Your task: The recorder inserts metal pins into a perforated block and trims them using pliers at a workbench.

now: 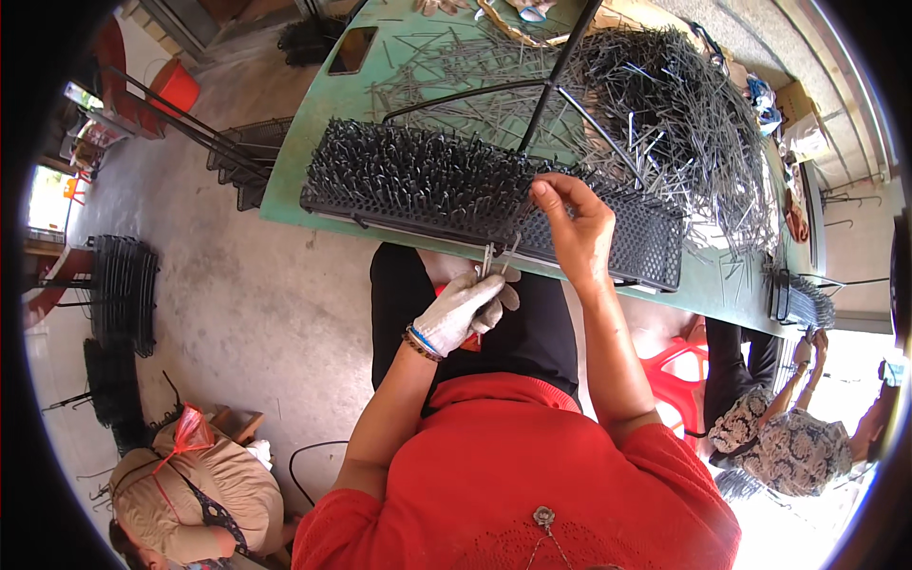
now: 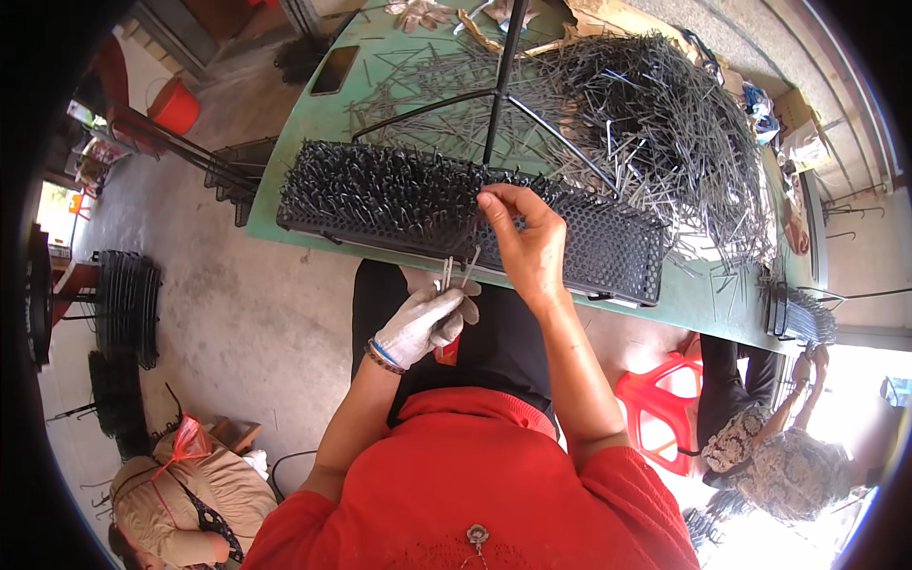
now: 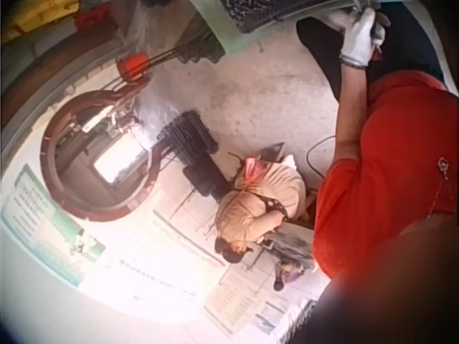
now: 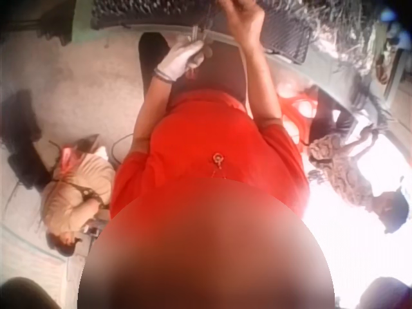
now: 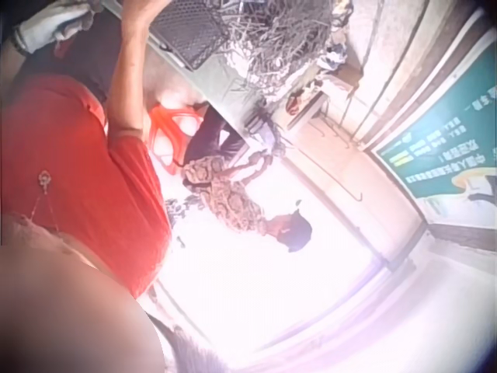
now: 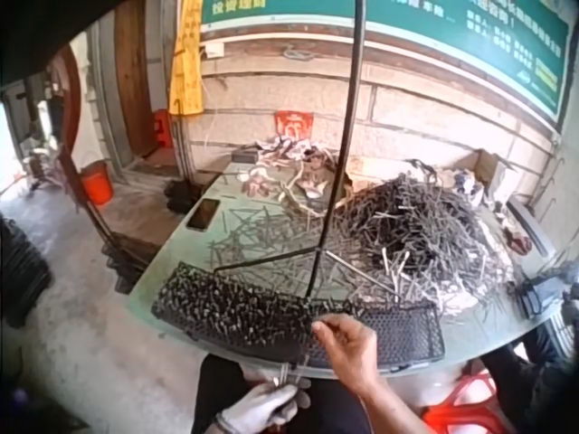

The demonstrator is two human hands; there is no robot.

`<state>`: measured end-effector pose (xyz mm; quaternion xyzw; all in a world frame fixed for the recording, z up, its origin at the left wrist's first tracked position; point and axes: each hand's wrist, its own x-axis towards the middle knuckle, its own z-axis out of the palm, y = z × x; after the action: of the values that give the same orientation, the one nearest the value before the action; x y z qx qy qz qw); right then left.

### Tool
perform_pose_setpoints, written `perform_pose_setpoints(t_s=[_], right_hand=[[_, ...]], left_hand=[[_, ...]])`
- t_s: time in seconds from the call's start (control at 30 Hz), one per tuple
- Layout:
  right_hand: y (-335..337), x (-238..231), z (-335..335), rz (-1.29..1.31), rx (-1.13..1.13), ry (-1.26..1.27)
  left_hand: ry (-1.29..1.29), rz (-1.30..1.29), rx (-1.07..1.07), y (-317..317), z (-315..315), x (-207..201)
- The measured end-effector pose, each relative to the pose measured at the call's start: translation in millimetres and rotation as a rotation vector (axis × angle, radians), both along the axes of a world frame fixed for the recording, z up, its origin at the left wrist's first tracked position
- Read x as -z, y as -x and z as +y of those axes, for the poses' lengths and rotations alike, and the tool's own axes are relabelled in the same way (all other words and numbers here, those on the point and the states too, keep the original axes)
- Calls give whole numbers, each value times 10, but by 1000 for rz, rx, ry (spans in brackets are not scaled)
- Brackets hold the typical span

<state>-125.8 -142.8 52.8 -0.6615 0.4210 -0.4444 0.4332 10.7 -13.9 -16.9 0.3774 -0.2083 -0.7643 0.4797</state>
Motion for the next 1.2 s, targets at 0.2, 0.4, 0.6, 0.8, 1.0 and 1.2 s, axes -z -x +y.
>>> perform_pose_setpoints(t_s=[0.2,0.4,0.6,0.8,1.0,1.2], right_hand=[[-94,-32,-55,165,-51,367],[-144,-33,-85,201,-183,498],[-193,7,-75,199,-222,505],[-254,134,-20,183,-125,459],[-256,145,-20,354,-64,681],[-290,143,-45,377,-150,757]], left_hand=[[1,9,25,-4,12,17],[-5,21,19,-19,20,34],[7,23,13,-11,17,35],[-13,36,10,-11,13,59],[-15,38,4,0,9,70],[-24,41,4,20,9,67]])
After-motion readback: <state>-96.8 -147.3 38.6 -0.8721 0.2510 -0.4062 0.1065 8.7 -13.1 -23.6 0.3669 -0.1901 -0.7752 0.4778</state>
